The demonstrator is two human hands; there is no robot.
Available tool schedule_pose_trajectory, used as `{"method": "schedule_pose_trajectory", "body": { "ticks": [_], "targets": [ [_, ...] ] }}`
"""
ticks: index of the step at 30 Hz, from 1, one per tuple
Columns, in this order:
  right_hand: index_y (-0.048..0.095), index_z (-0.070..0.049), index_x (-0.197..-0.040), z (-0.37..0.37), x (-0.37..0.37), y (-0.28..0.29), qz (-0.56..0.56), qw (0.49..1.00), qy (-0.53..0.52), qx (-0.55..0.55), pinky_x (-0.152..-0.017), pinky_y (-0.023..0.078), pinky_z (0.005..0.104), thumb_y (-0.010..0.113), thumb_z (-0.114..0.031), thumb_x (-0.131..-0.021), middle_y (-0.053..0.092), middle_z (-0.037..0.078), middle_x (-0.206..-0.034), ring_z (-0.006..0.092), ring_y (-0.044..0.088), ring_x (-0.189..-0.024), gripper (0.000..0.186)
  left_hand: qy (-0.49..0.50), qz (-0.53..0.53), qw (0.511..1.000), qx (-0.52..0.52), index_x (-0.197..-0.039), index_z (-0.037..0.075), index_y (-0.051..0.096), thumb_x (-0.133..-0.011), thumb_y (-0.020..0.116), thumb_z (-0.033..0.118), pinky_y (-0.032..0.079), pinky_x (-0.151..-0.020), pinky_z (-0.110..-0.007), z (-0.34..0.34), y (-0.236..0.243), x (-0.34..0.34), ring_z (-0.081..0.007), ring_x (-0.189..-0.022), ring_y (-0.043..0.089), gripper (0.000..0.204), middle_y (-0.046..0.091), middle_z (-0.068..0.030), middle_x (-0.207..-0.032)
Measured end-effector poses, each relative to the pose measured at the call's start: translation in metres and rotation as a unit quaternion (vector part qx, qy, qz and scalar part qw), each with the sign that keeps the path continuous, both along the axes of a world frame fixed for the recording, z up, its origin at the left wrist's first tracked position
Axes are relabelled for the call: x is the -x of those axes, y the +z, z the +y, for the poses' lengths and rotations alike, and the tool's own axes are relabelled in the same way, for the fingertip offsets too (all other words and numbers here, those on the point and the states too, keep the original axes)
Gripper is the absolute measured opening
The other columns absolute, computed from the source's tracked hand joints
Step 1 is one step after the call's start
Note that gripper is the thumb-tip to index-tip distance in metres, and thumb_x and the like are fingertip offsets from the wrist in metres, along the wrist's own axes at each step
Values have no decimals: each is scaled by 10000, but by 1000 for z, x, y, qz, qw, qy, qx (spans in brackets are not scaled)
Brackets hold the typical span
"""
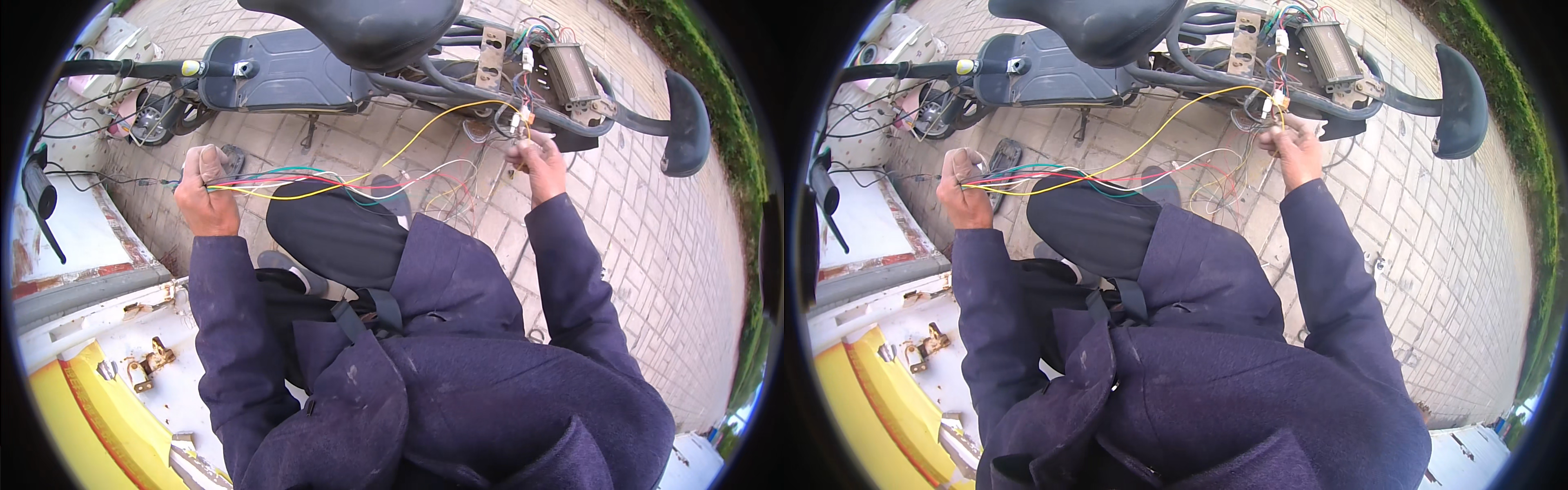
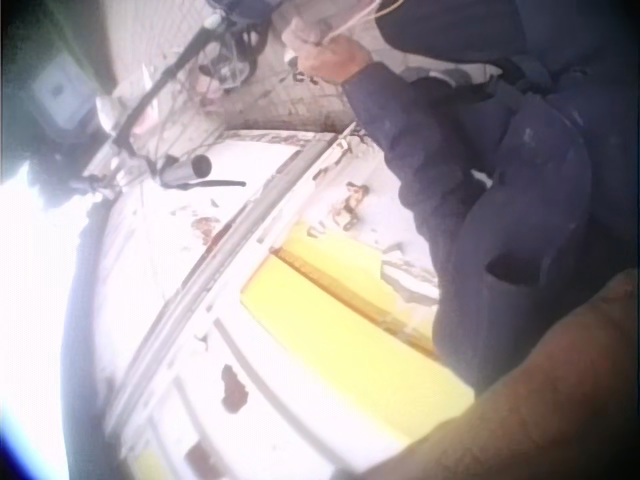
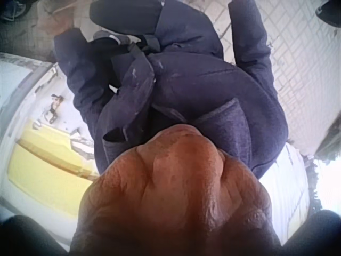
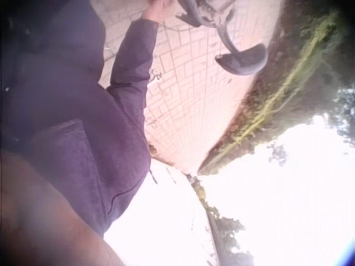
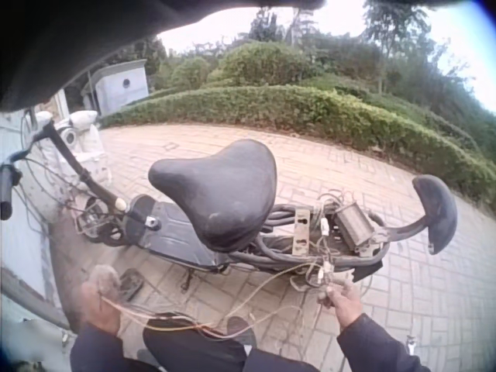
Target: The person uses a screwdriver to open a small black electrical component and then strips and twists multiple colored wires by hand. They connect the wires to the component and the scooter's wiring harness, working on the scooter's electrical system.
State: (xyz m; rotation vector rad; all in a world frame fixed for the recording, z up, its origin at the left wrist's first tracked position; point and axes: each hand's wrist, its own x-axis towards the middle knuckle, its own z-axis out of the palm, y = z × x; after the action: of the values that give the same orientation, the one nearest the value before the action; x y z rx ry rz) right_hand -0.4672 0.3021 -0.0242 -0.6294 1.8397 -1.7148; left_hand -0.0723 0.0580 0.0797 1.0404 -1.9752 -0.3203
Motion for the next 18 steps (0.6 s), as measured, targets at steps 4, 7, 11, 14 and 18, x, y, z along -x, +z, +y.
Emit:
{"method": "schedule_pose_trajectory", "body": {
  "ticks": [4,7,11,14,18],
  "targets": [
    [596,-39,-1242,17,-20,19,262,955,-113,83,-657,462,244,529,-91,-1045,598,21,-780,86,548,-677,215,49,-153,985,63,-951,97,659,-1042,526,389,484,-634,-479,-3,0,-1,-410,-717,663,333,672,-201,-756],
    [648,-52,-1181,40,-36,4,540,840,27,42,-682,480,318,616,8,-916,636,89,-885,195,589,-726,273,108,-270,955,62,-911,142,625,-1024,502,497,464,-615,-547,-10,-5,5,-452,-689,653,392,661,-219,-693],
    [634,-60,-1247,51,-22,-44,595,681,361,-229,-851,507,420,694,-64,-802,666,141,-1035,353,629,-942,449,125,-285,948,65,-878,122,604,-1021,504,506,473,-598,-554,-16,-3,7,-443,-679,660,422,662,-218,-681],
    [589,-55,-1319,46,-19,-46,509,590,343,-525,-958,488,458,733,-190,-834,658,158,-1160,396,593,-1129,524,117,-323,936,74,-855,122,577,-1010,562,447,459,-549,-541,-11,-2,17,-424,-615,641,360,628,-181,-621],
    [464,-34,-1451,-15,-77,14,381,882,263,-88,-1035,456,432,751,-292,-863,631,194,-1270,355,590,-1213,703,12,-296,946,133,-839,108,574,-991,570,437,489,-482,-425,15,-9,60,-305,-561,673,363,657,-111,-610]
  ]
}}
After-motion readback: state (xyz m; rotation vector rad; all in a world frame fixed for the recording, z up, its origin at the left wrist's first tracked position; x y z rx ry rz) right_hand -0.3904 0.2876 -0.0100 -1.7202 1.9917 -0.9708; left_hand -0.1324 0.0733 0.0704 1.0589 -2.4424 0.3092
